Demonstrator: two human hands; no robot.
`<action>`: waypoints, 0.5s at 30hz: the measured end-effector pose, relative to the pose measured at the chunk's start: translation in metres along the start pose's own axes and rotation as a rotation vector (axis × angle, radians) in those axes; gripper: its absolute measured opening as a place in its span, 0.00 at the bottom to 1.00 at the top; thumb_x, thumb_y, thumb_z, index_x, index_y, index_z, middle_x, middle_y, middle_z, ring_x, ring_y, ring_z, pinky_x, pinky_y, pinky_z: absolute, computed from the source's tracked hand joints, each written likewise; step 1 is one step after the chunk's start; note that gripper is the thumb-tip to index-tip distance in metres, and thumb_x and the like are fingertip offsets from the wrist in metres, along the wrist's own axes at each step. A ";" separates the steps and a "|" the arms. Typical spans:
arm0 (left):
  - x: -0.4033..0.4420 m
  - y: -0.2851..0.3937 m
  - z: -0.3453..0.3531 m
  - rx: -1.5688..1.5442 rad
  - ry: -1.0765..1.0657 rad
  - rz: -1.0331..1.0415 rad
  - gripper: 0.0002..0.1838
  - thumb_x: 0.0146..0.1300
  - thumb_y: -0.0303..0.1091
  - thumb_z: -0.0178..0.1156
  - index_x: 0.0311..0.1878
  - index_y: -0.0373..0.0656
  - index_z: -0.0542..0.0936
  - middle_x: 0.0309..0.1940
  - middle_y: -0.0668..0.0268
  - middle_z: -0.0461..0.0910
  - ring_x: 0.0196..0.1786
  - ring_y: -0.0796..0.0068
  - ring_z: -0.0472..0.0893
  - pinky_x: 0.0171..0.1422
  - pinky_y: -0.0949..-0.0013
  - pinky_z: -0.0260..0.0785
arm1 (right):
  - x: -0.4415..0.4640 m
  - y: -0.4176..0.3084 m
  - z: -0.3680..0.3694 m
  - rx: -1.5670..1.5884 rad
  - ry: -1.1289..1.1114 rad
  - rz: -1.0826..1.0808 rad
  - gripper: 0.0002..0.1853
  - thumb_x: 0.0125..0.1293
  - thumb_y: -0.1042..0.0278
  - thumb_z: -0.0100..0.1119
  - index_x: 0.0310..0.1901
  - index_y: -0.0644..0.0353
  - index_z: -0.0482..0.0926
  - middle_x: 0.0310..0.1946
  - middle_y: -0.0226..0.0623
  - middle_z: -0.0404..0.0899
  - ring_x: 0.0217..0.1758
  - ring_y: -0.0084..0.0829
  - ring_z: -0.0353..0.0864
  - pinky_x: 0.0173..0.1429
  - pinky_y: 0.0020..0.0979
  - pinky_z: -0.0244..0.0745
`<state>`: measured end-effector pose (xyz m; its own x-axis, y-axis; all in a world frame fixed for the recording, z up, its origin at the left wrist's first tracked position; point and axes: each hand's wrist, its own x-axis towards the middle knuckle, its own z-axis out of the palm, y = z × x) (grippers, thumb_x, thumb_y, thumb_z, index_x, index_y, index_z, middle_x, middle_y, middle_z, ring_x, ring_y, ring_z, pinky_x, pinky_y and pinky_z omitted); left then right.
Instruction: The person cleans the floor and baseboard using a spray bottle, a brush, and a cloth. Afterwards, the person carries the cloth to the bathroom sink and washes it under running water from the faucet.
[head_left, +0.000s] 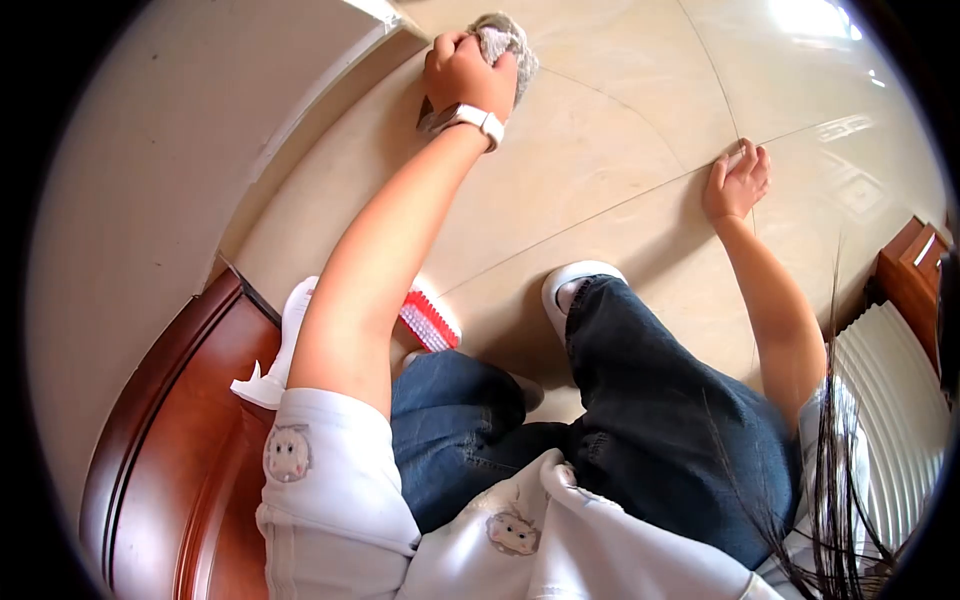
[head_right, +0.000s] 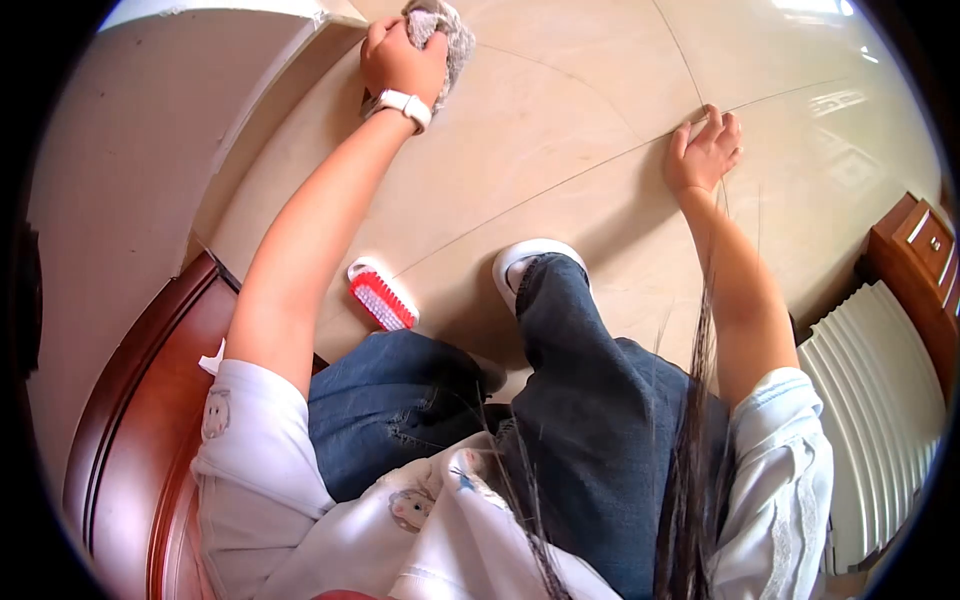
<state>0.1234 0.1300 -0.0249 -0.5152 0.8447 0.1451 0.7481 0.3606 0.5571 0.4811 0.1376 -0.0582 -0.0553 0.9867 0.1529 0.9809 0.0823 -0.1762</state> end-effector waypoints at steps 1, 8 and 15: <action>-0.001 -0.002 -0.003 -0.016 -0.060 0.089 0.14 0.46 0.39 0.61 0.33 0.40 0.80 0.43 0.62 0.75 0.46 0.59 0.73 0.53 0.60 0.66 | 0.000 -0.002 -0.003 0.027 -0.016 0.020 0.25 0.60 0.57 0.47 0.59 0.52 0.61 0.63 0.44 0.52 0.68 0.43 0.48 0.68 0.53 0.35; -0.074 0.011 -0.036 -0.156 -0.484 0.414 0.14 0.39 0.40 0.64 0.27 0.43 0.77 0.30 0.57 0.77 0.37 0.55 0.76 0.40 0.57 0.70 | -0.001 -0.002 -0.001 0.012 -0.017 0.048 0.26 0.61 0.54 0.46 0.60 0.51 0.61 0.64 0.45 0.52 0.70 0.44 0.45 0.69 0.53 0.35; -0.044 -0.041 -0.095 -0.458 0.088 -0.609 0.15 0.51 0.33 0.56 0.34 0.27 0.76 0.35 0.46 0.78 0.37 0.54 0.79 0.43 0.58 0.70 | 0.000 -0.003 -0.002 0.026 0.001 0.050 0.26 0.60 0.54 0.46 0.60 0.51 0.62 0.63 0.45 0.53 0.70 0.45 0.45 0.69 0.54 0.35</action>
<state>0.0757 0.0409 0.0232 -0.8269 0.5076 -0.2420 0.0833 0.5362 0.8400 0.4788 0.1374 -0.0561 -0.0064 0.9895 0.1441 0.9772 0.0368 -0.2093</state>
